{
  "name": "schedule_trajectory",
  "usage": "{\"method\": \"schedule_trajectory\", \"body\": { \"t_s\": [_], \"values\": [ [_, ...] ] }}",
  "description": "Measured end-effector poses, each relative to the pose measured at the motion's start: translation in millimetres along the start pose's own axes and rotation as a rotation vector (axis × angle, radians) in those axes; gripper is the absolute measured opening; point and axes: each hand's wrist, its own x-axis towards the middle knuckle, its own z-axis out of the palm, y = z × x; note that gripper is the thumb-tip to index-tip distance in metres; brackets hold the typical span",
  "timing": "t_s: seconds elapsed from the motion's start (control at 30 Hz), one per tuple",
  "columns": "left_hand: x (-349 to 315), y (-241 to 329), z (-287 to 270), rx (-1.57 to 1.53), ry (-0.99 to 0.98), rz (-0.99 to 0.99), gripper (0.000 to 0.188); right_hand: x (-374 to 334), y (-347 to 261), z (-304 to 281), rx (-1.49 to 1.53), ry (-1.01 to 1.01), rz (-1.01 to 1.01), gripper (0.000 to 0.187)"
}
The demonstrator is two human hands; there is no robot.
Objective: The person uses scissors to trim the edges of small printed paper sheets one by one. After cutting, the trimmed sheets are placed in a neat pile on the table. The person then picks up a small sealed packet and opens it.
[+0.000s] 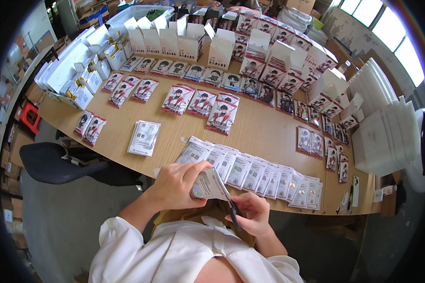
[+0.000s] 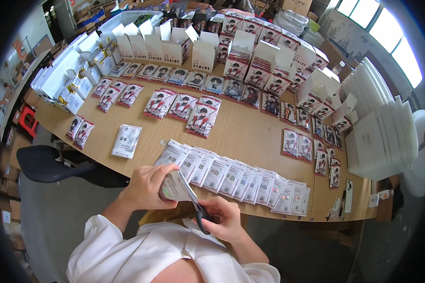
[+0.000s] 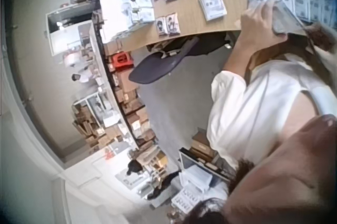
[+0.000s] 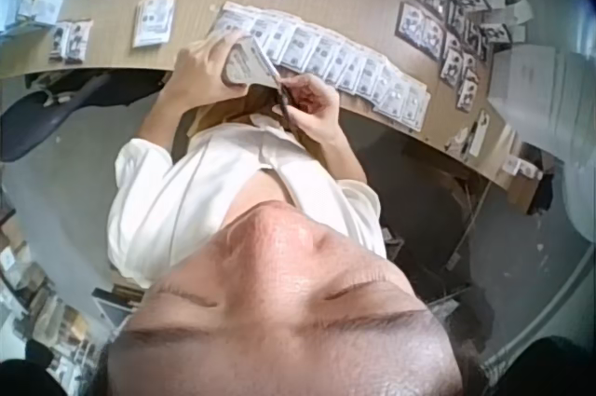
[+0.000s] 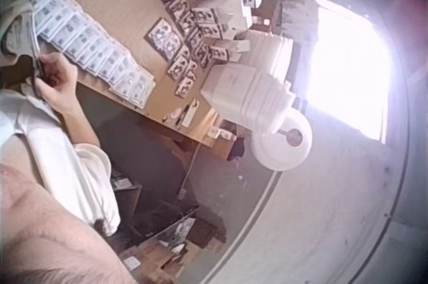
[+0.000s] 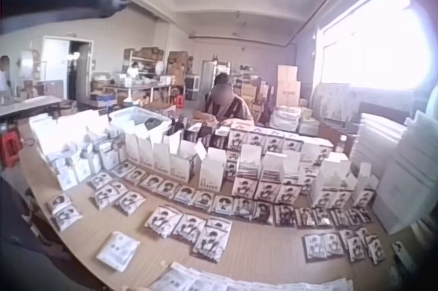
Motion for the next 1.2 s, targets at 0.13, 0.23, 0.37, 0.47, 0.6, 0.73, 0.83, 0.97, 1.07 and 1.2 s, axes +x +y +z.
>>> {"method": "schedule_trajectory", "body": {
  "t_s": [0.13,0.23,0.37,0.47,0.6,0.73,0.83,0.97,1.07,1.2],
  "values": [
    [1,1,-4,-0.032,-0.013,-0.031,0.07,4,-10,-1,-0.174,-0.032,-0.056,0.031],
    [1,1,-3,-0.076,-0.003,-0.025,0.069,5,-11,-5,-0.239,-0.05,-0.086,0.03],
    [2,1,-3,-0.11,0.003,-0.007,0.069,3,-12,-7,-0.259,-0.056,-0.112,0.03],
    [2,1,-1,-0.084,-0.002,0.01,0.069,2,-11,-3,-0.183,-0.033,-0.089,0.031],
    [-1,1,2,0.025,0.017,0.042,0.07,-3,-9,-2,0.028,-0.008,0.0,0.032],
    [-2,0,2,0.132,-0.003,0.052,0.067,-6,-11,1,0.239,0.057,0.139,0.032],
    [-3,-1,3,0.24,0.013,0.068,0.066,-6,-16,-1,0.261,0.046,0.2,0.03],
    [-2,-8,2,0.477,0.036,0.137,0.059,-4,-28,-2,0.216,0.052,0.284,0.029],
    [-1,-24,-1,0.633,0.082,0.213,0.053,-1,-28,-8,0.393,-0.003,0.359,0.03],
    [0,-47,-16,0.3,0.333,-0.268,0.057,-9,-34,-16,0.389,-0.045,0.287,0.031]
  ]
}}
